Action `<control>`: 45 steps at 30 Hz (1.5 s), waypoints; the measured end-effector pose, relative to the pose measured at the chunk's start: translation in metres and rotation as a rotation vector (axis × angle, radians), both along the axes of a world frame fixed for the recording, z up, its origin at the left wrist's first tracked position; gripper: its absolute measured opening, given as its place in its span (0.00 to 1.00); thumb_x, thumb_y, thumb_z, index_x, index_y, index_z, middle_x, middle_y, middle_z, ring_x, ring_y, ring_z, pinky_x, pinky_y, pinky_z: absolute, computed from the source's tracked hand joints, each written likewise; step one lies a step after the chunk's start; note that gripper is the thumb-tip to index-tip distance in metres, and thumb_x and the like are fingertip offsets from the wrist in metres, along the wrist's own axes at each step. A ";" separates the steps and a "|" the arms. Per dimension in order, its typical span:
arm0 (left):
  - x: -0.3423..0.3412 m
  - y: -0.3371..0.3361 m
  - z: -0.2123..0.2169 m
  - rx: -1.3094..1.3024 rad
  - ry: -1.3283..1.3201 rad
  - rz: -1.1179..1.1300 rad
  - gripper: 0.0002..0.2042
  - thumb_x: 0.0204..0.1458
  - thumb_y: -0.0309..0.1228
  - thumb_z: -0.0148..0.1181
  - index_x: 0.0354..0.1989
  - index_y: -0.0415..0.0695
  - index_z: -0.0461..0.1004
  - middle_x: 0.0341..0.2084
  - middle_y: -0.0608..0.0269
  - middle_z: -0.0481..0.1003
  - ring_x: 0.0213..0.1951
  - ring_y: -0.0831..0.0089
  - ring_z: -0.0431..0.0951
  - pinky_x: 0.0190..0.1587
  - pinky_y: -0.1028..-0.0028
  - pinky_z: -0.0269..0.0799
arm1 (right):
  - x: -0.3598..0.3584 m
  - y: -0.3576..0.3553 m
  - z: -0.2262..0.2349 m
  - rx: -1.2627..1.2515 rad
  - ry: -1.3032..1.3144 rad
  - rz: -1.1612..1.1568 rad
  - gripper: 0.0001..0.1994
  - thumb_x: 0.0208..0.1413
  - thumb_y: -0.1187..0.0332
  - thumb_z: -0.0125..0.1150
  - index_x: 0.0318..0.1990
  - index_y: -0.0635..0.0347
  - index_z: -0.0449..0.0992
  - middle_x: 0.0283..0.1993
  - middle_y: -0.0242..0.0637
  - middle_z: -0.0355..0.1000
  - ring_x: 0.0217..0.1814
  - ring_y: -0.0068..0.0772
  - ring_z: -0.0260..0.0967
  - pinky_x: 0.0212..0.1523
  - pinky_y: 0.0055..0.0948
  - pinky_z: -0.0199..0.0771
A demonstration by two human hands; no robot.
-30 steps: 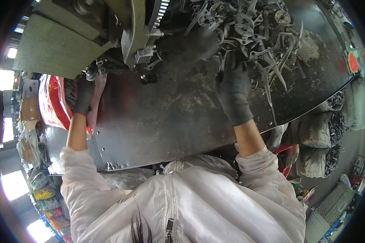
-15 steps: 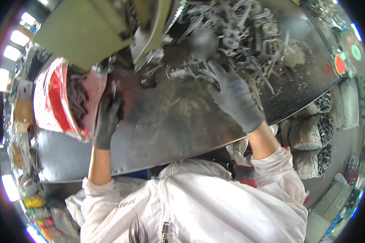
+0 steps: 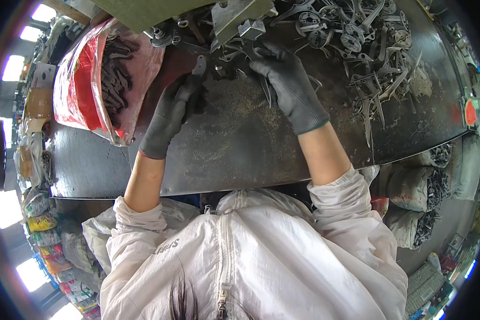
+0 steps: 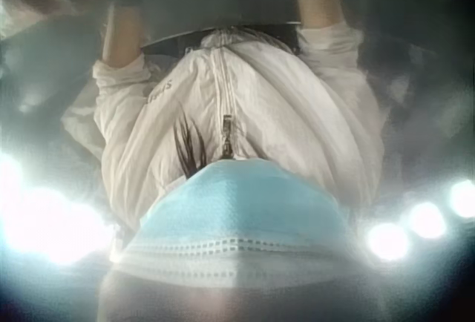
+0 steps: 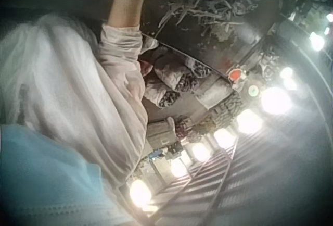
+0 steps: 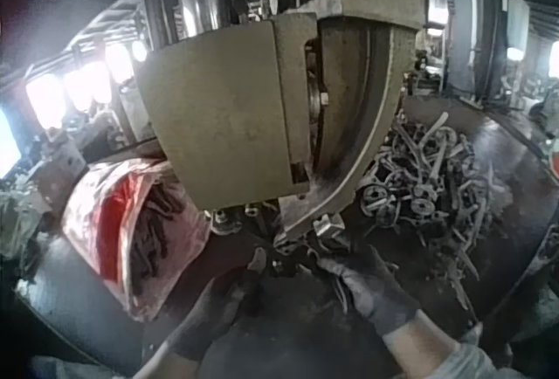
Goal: The person assembles metal hardware components using a riveting or pressing machine.
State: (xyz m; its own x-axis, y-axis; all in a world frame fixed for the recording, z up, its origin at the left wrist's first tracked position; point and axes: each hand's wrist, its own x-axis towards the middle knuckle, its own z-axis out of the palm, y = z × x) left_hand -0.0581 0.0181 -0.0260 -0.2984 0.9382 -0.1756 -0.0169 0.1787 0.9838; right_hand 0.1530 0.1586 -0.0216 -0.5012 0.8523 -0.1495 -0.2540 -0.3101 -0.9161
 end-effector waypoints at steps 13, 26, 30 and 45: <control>-0.048 0.042 -0.040 0.650 1.666 -0.326 0.17 0.68 0.30 0.46 0.59 0.34 0.73 0.38 0.58 0.80 0.35 0.67 0.81 0.41 0.70 0.79 | -0.043 -0.007 -0.024 0.234 -0.257 0.242 0.11 0.62 0.71 0.62 0.49 0.67 0.79 0.36 0.32 0.78 0.33 0.20 0.74 0.33 0.23 0.74; -0.199 0.021 0.003 -0.509 1.305 0.177 0.20 0.62 0.35 0.52 0.60 0.40 0.69 0.44 0.44 0.81 0.45 0.53 0.84 0.51 0.57 0.79 | -0.036 -0.001 -0.045 -0.057 -0.084 0.212 0.10 0.64 0.74 0.60 0.51 0.63 0.77 0.37 0.33 0.77 0.28 0.20 0.71 0.27 0.22 0.71; -0.243 0.001 -0.039 -0.376 1.291 0.354 0.20 0.60 0.31 0.54 0.60 0.37 0.70 0.42 0.41 0.81 0.42 0.45 0.84 0.47 0.56 0.81 | -0.046 -0.023 0.004 -0.010 -0.171 0.178 0.10 0.65 0.71 0.62 0.52 0.62 0.77 0.37 0.32 0.77 0.30 0.18 0.73 0.28 0.19 0.73; -0.217 -0.001 -0.018 -0.013 1.368 -0.122 0.10 0.62 0.33 0.60 0.45 0.40 0.79 0.43 0.50 0.81 0.45 0.56 0.81 0.52 0.60 0.73 | -0.029 -0.024 -0.019 -0.062 -0.217 0.234 0.13 0.65 0.70 0.62 0.55 0.61 0.76 0.36 0.29 0.76 0.28 0.16 0.68 0.28 0.20 0.67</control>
State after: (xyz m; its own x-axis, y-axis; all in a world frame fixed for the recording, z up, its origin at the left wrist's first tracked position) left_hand -0.2751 0.0170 -0.0441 -0.1556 0.9713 0.1798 0.9724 0.1185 0.2012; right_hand 0.1245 0.1348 -0.0406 -0.6335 0.7033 -0.3226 0.0302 -0.3941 -0.9186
